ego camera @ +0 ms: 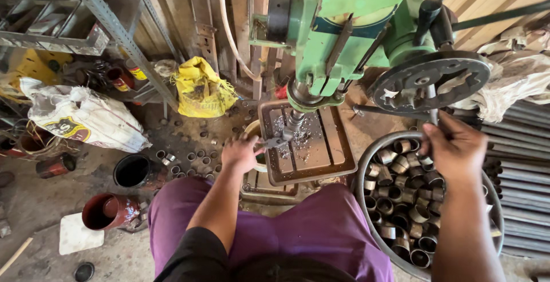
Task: The person operates a drill press to drill holes into small metal cylindrical parts. They pick up a part from a large metal bowl, place it on the drill press table, lower the drill bit to machine the part, and then place the finished part into a tray.
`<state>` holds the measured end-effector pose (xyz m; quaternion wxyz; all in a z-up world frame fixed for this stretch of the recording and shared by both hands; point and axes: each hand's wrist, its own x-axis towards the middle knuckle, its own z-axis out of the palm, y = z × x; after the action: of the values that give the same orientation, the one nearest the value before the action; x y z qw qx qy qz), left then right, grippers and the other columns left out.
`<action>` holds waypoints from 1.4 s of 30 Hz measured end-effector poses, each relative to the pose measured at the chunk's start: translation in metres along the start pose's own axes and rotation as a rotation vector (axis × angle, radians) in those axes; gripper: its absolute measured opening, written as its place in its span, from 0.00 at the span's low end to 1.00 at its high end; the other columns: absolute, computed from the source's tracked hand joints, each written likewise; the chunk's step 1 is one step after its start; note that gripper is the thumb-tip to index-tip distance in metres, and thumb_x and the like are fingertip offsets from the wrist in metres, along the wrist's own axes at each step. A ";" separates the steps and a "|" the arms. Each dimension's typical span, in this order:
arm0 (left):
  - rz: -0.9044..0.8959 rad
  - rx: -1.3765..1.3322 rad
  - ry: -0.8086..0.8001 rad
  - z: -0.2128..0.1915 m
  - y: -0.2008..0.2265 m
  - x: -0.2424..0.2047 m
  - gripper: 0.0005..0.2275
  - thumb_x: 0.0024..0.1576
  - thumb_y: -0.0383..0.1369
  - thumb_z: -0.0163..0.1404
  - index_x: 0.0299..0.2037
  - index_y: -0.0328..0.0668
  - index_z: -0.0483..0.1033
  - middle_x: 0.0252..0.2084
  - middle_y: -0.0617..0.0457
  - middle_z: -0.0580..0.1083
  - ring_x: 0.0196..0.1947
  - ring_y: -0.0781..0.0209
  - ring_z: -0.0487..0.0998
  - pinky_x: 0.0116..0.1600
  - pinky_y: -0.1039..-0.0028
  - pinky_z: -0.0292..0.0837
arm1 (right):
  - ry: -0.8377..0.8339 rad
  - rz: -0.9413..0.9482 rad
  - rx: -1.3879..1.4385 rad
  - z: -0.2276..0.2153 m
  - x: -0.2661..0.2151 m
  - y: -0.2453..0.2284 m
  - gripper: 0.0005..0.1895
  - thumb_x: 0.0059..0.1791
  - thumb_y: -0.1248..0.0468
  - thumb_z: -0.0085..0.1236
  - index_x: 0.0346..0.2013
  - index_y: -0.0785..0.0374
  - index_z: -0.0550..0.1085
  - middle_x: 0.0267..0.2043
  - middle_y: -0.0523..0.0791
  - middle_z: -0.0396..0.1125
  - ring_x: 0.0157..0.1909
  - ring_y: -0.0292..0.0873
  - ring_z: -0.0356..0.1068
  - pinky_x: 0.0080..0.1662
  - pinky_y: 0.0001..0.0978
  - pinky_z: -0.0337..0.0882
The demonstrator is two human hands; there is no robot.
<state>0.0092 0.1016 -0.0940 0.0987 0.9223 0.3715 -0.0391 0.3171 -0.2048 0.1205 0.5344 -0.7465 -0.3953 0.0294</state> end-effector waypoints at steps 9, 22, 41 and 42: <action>0.024 -0.092 0.103 0.024 0.001 -0.001 0.15 0.61 0.52 0.48 0.48 0.57 0.75 0.48 0.55 0.76 0.46 0.53 0.79 0.48 0.61 0.75 | 0.194 0.212 0.257 -0.014 -0.017 -0.002 0.14 0.58 0.66 0.50 0.57 0.65 0.77 0.41 0.48 0.75 0.28 0.37 0.70 0.26 0.28 0.63; -0.142 0.068 -0.315 0.030 0.000 0.002 0.29 0.59 0.53 0.45 0.72 0.71 0.55 0.43 0.49 0.80 0.36 0.52 0.84 0.37 0.61 0.78 | 0.484 -0.266 -0.040 -0.022 -0.047 -0.047 0.46 0.58 0.41 0.45 0.74 0.64 0.34 0.58 0.53 0.71 0.58 0.47 0.71 0.64 0.41 0.71; -0.582 0.078 -0.378 0.026 -0.108 -0.042 0.21 0.60 0.42 0.50 0.65 0.65 0.64 0.53 0.50 0.70 0.46 0.53 0.69 0.47 0.57 0.60 | 0.282 0.815 -0.710 -0.132 -0.205 0.175 0.22 0.47 0.56 0.63 0.56 0.52 0.77 0.47 0.52 0.75 0.49 0.52 0.75 0.51 0.44 0.73; -0.620 0.049 -0.426 0.026 -0.112 -0.043 0.22 0.60 0.41 0.49 0.66 0.66 0.64 0.55 0.50 0.69 0.48 0.52 0.68 0.49 0.55 0.59 | 0.235 0.894 -0.732 -0.130 -0.206 0.182 0.24 0.46 0.56 0.62 0.59 0.48 0.76 0.52 0.52 0.74 0.54 0.54 0.74 0.54 0.46 0.72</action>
<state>-0.0996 0.1461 -0.1299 0.1352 0.7394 0.6031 -0.2671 0.3376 -0.4545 -0.0515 0.2181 -0.9748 0.0353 0.0306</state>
